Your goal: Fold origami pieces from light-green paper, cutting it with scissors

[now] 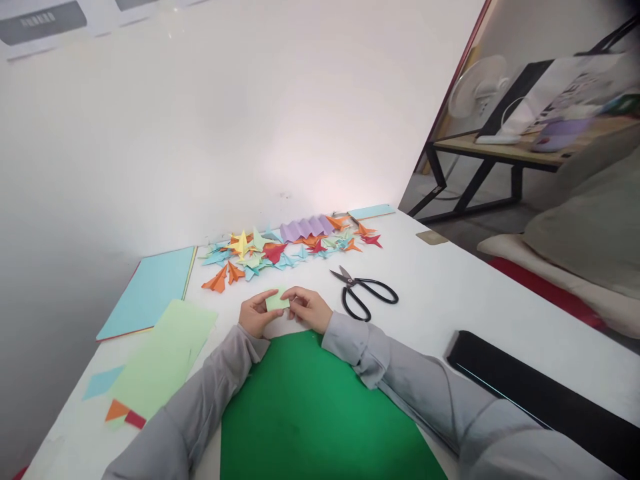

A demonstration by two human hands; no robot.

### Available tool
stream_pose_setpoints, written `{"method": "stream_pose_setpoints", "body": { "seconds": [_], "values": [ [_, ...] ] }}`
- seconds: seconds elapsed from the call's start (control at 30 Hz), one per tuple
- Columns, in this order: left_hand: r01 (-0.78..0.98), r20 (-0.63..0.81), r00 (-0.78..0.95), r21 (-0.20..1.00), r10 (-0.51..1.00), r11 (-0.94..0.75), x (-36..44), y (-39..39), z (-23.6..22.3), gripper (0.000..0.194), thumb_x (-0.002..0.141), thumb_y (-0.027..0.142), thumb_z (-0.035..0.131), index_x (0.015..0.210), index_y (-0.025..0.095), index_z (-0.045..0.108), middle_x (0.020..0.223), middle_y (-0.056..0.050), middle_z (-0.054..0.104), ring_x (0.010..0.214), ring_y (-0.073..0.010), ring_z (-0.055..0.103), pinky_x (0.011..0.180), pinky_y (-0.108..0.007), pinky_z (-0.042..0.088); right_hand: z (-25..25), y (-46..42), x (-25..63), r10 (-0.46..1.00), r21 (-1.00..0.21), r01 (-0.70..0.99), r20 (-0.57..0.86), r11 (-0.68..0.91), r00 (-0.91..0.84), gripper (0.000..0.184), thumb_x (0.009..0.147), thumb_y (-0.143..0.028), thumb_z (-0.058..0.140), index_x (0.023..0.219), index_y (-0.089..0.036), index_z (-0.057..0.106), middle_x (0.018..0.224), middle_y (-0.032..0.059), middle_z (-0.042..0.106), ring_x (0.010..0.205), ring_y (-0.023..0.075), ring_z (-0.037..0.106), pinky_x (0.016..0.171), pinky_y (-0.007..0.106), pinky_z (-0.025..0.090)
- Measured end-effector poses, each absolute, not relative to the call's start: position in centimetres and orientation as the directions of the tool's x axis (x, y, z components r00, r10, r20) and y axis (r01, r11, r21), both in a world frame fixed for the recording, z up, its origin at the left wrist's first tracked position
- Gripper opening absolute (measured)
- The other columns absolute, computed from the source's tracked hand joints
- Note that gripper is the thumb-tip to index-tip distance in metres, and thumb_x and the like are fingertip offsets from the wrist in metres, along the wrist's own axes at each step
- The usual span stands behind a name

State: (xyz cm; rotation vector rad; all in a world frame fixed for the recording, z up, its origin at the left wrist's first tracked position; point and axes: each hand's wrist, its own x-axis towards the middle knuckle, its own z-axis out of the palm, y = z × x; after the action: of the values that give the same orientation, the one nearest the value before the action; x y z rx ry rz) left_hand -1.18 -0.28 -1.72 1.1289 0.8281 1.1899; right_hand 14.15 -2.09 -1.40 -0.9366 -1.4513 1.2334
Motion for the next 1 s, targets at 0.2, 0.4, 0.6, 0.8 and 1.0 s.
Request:
{"method": "stream_pose_setpoints", "body": {
  "seconds": [0.2, 0.4, 0.6, 0.8, 1.0],
  "values": [
    [-0.261, 0.037, 0.214, 0.965, 0.976, 0.021, -1.3, 0.0, -1.7, 0.054, 0.037, 0.012, 0.081, 0.089, 0.012, 0.068, 0.079, -0.006, 0.07, 0.072, -0.0184, 0.063, 0.069, -0.033, 0.051, -1.7, -1.7, 14.0, 0.956, -0.98, -0.048, 0.196, 0.191, -0.217, 0.017, 0.07, -0.024, 0.047, 0.084, -0.017, 0.054, 0.051, -0.0057, 0.051, 0.041, 0.0075, 0.05, 0.036, 0.017, 0.038],
    [-0.251, 0.03, 0.213, 0.968, 0.977, 0.025, -1.3, -0.4, -1.3, 0.053, 0.038, 0.013, 0.081, 0.089, 0.012, 0.069, 0.079, -0.007, 0.07, 0.074, -0.0197, 0.064, 0.072, -0.036, 0.05, -1.8, -1.9, 14.0, 0.952, -0.974, -0.014, 0.223, 0.225, -0.212, 0.019, 0.07, -0.02, 0.047, 0.087, -0.017, 0.055, 0.056, -0.0051, 0.051, 0.041, 0.0072, 0.05, 0.038, 0.018, 0.038],
    [-0.265, 0.04, 0.127, 0.964, 0.991, -0.005, -1.1, -0.1, -0.6, 0.044, 0.035, 0.012, 0.081, 0.077, 0.014, 0.071, 0.074, -0.005, 0.07, 0.073, -0.018, 0.063, 0.073, -0.033, 0.05, -0.5, -1.6, 13.9, 0.908, -0.905, 0.122, 0.386, 0.407, -0.164, 0.016, 0.067, -0.014, 0.056, 0.081, -0.019, 0.061, 0.079, 0.0016, 0.057, 0.059, 0.0089, 0.053, 0.05, 0.021, 0.042],
    [-0.305, -0.048, -0.029, 0.952, 0.998, 0.036, -1.2, 0.3, -0.1, 0.041, 0.033, 0.024, 0.082, 0.071, 0.014, 0.069, 0.061, -0.001, 0.067, 0.06, -0.0144, 0.062, 0.068, -0.034, 0.054, -0.5, -0.6, 12.9, 0.884, -0.872, 0.165, 0.467, 0.46, 0.003, 0.012, 0.069, -0.014, 0.054, 0.077, -0.019, 0.062, 0.078, 0.0026, 0.055, 0.065, 0.0115, 0.051, 0.047, 0.02, 0.04],
    [-0.276, -0.089, -0.157, 0.96, 0.984, 0.042, -0.8, -0.2, -1.3, 0.031, 0.038, 0.025, 0.08, 0.065, 0.014, 0.07, 0.056, -0.002, 0.066, 0.053, -0.0135, 0.062, 0.063, -0.032, 0.055, -2.0, -0.6, 12.4, 0.93, -0.927, 0.075, 0.367, 0.368, -0.024, 0.022, 0.068, -0.013, 0.052, 0.086, -0.02, 0.062, 0.085, 0.0031, 0.056, 0.064, 0.0112, 0.051, 0.047, 0.021, 0.043]
  ]
}}
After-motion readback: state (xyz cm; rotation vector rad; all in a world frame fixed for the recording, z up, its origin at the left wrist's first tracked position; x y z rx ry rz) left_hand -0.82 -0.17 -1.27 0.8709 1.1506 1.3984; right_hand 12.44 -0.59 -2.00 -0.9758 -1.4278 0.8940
